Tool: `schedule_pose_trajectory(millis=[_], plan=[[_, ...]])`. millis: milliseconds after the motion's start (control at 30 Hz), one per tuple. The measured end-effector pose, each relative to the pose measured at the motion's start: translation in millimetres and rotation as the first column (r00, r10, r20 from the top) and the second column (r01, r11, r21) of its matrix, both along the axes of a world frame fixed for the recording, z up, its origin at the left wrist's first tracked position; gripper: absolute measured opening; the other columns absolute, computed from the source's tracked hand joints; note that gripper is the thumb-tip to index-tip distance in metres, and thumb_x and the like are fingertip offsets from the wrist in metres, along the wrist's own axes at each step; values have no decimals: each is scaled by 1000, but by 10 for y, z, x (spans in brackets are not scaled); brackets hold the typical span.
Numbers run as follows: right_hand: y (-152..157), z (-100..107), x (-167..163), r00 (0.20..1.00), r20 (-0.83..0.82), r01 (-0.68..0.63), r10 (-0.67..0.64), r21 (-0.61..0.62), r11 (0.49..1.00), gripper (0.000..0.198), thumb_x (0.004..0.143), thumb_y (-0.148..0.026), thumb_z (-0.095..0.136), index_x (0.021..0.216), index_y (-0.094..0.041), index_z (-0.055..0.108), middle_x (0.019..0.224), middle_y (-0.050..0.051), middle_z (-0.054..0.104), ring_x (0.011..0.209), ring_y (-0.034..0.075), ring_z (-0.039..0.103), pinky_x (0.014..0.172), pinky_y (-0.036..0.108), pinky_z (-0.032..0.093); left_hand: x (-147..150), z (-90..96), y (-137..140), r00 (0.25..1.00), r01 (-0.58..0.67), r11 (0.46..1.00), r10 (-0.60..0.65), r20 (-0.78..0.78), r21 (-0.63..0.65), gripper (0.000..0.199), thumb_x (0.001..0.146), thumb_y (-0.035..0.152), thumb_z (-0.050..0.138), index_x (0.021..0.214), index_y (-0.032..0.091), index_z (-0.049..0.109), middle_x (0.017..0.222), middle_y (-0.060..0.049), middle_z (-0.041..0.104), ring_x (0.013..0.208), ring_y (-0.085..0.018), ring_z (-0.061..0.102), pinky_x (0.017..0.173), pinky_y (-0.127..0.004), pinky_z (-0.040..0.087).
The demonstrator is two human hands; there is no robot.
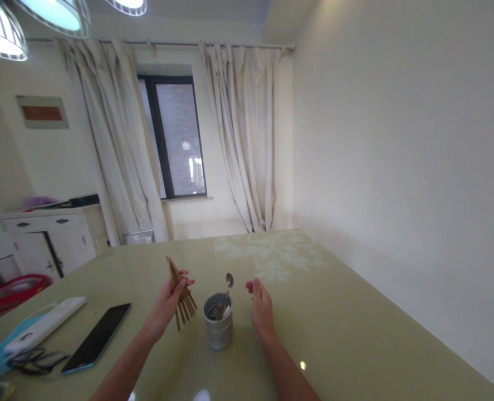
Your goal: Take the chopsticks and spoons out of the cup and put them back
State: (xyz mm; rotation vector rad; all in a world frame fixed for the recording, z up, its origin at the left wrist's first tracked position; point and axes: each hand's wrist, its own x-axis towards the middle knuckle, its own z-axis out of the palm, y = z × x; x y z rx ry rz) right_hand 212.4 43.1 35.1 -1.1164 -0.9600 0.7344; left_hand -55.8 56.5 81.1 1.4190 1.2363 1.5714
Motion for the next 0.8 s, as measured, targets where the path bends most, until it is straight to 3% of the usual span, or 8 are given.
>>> schedule_pose_trajectory(millis=[167,300,400,633,800], plan=[[-1,-7,-3,1000,6,0,0,-3,1000,79,82,-90,49,87,-18,81,94,15,82,88,30,75,77,41,56,-104,4,-13,980,106,981,-76,182,-162,49,85,55,77,115,19,61,97,-7,76,96,-24,76,86,-39,63],[-7,3,-6,1000,20,2,-3,1,1000,79,82,-91,50,85,-18,81,90,14,82,86,30,75,76,40,56,-241,15,98,940,284,859,-163,299,-426,26,89,28,77,110,19,65,100,-7,77,87,-19,77,83,-36,65],[-10,9,-3,1000,26,8,-8,-10,1000,79,81,-91,49,83,-18,81,89,14,82,85,29,74,76,40,56,-271,-106,219,946,305,800,-195,258,-516,22,80,22,84,92,16,66,89,-9,78,77,-19,76,75,-35,64],[-42,27,-28,998,48,-35,35,-9,999,78,84,-90,48,80,-19,81,86,15,81,81,30,73,70,39,56,-145,-392,409,977,198,820,-211,39,-536,34,62,34,92,69,17,64,61,-2,69,56,-18,65,58,-30,53],[-116,75,-88,985,106,-137,137,-8,990,79,85,-90,46,84,-19,81,90,13,80,84,28,73,72,38,57,-27,-435,466,969,123,886,-204,-137,-447,41,60,33,88,93,17,71,80,-3,75,82,-26,73,73,-33,55]])
